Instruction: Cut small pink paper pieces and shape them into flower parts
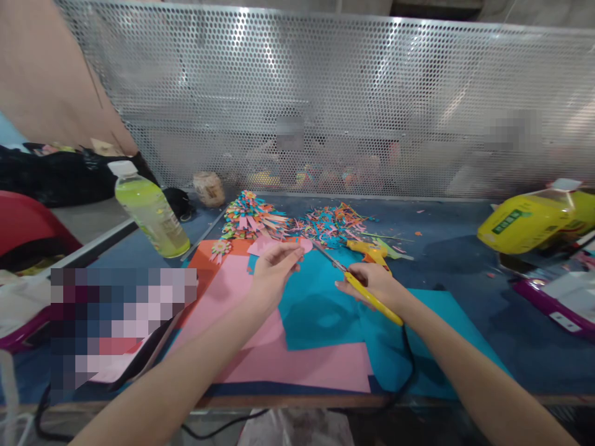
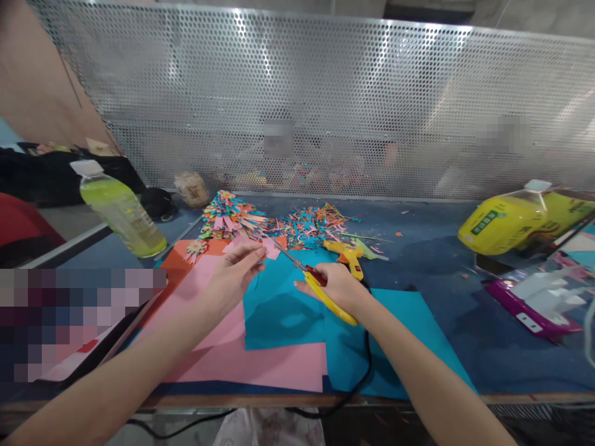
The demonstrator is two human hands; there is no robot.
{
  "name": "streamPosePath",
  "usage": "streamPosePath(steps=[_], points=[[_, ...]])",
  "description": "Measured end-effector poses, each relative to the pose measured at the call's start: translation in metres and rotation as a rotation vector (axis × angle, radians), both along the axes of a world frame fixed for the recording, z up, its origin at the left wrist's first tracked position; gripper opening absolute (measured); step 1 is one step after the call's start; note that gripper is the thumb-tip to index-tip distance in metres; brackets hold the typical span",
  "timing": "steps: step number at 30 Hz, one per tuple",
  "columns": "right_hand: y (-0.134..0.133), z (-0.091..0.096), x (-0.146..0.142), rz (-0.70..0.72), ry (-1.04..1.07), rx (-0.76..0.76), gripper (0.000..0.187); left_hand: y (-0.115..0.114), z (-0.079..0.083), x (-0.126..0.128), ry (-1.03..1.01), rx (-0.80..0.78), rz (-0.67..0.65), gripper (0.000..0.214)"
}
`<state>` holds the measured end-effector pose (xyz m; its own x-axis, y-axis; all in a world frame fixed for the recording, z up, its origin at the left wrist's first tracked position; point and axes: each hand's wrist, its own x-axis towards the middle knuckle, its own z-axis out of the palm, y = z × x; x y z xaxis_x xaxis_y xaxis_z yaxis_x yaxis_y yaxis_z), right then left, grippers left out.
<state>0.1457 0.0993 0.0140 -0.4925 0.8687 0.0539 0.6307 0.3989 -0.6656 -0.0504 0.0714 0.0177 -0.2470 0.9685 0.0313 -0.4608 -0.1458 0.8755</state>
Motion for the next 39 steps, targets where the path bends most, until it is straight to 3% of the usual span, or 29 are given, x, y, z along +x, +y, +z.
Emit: streamPosePath(steps=[22, 28, 35, 39], points=[[0.004, -0.003, 0.003, 0.035, -0.02, 0.046, 0.04, 0.001, -0.003, -0.002, 0.077, 0.02, -0.004, 0.017], [0.004, -0.003, 0.004, 0.04, -0.041, 0.053, 0.043, 0.006, -0.002, -0.009, 0.006, 0.004, 0.034, 0.023], [0.002, -0.002, 0.002, 0.037, -0.047, 0.001, 0.043, 0.006, -0.007, -0.006, -0.006, -0.045, -0.09, 0.03], [0.003, -0.002, 0.002, 0.041, -0.046, 0.016, 0.042, 0.003, -0.006, -0.002, 0.019, -0.039, -0.053, 0.031]])
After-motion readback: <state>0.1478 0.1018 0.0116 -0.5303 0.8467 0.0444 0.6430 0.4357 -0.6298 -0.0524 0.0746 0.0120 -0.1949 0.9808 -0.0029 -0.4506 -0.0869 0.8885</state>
